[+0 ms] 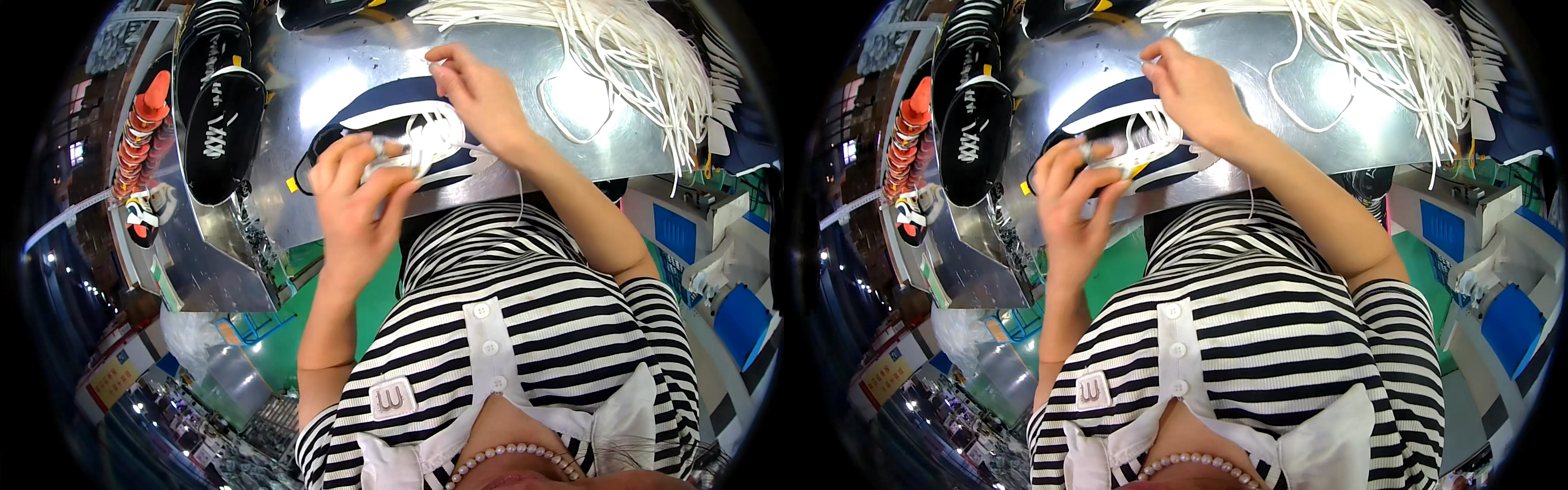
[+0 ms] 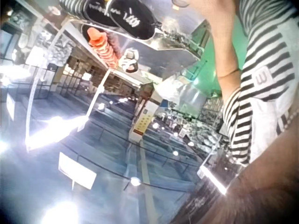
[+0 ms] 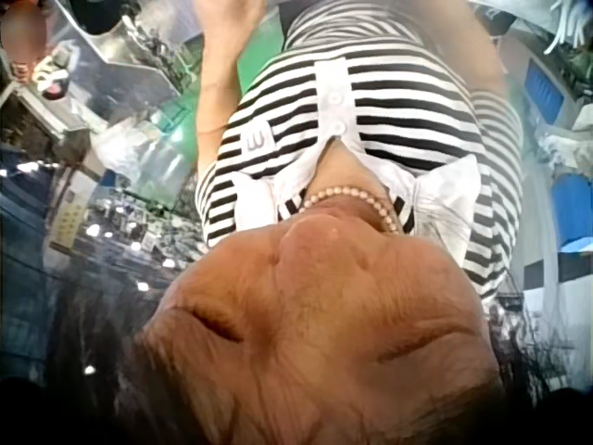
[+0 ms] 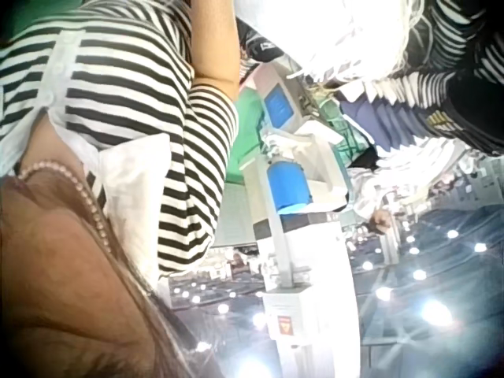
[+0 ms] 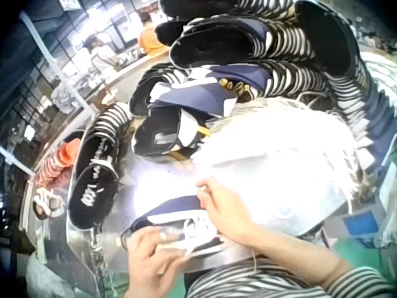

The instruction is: The person laces a blue and white shoe by hand, threading white laces through the eyelets and pulling them tight. The person repeatedly picks up shoes from a pile on the metal table, laces them, and places them back down.

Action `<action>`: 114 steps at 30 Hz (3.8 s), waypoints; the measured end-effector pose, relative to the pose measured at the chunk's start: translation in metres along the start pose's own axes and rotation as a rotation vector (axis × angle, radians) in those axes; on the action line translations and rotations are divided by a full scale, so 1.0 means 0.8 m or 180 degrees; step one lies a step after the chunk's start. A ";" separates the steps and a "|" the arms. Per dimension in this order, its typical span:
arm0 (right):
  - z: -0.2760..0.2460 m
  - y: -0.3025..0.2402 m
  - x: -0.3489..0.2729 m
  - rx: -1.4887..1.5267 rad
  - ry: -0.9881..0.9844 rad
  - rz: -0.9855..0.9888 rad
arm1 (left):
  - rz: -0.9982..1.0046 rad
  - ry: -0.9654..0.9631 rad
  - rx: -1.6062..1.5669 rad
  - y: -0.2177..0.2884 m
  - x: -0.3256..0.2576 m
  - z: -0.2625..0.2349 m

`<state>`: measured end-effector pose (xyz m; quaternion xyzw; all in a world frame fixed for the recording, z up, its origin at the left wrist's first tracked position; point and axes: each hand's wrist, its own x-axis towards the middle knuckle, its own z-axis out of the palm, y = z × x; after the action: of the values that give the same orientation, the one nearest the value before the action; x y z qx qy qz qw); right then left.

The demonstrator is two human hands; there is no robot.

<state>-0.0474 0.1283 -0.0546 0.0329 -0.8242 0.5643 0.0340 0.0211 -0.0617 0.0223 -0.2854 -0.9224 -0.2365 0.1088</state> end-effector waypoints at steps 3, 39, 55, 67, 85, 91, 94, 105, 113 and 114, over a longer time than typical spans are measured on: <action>-0.016 -0.016 -0.020 0.0741 -0.0058 -0.0010 | -0.0378 0.0224 -0.0260 -0.008 -0.012 0.036; -0.044 -0.056 -0.062 -0.0321 -0.0768 -0.0924 | 0.0077 0.0467 -0.0335 -0.023 -0.021 0.067; -0.067 -0.079 0.010 0.1673 -0.0263 -0.0576 | 0.0228 0.0074 -0.0599 -0.030 -0.027 0.054; -0.002 -0.029 -0.016 0.0872 -0.1261 0.0200 | -0.2005 0.0578 -0.1597 -0.023 -0.011 0.060; -0.009 -0.055 -0.046 -0.1177 -0.0894 -0.0982 | -0.1119 0.0760 -0.0769 -0.004 -0.015 0.067; -0.025 -0.062 -0.034 -0.1503 -0.1016 -0.0873 | -0.1902 0.0821 -0.2211 -0.013 -0.007 0.071; -0.073 -0.059 -0.047 -0.1257 -0.0753 -0.0692 | -0.2236 0.0966 -0.2656 -0.011 0.007 0.064; -0.053 0.005 -0.055 -0.1151 0.0055 -0.0897 | -0.1784 0.0224 -0.1924 -0.008 0.019 0.031; -0.074 -0.035 -0.104 -0.0823 -0.2065 -0.1398 | -0.0708 0.0390 -0.0223 -0.017 0.042 0.062; -0.082 -0.033 -0.115 -0.0738 -0.2708 -0.1301 | -0.0696 0.0533 -0.0129 -0.019 0.043 0.062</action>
<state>0.0478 0.1811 -0.0152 0.4178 -0.7991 0.3870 -0.1924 -0.0186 -0.0316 -0.0149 -0.1646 -0.9307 -0.2886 0.1531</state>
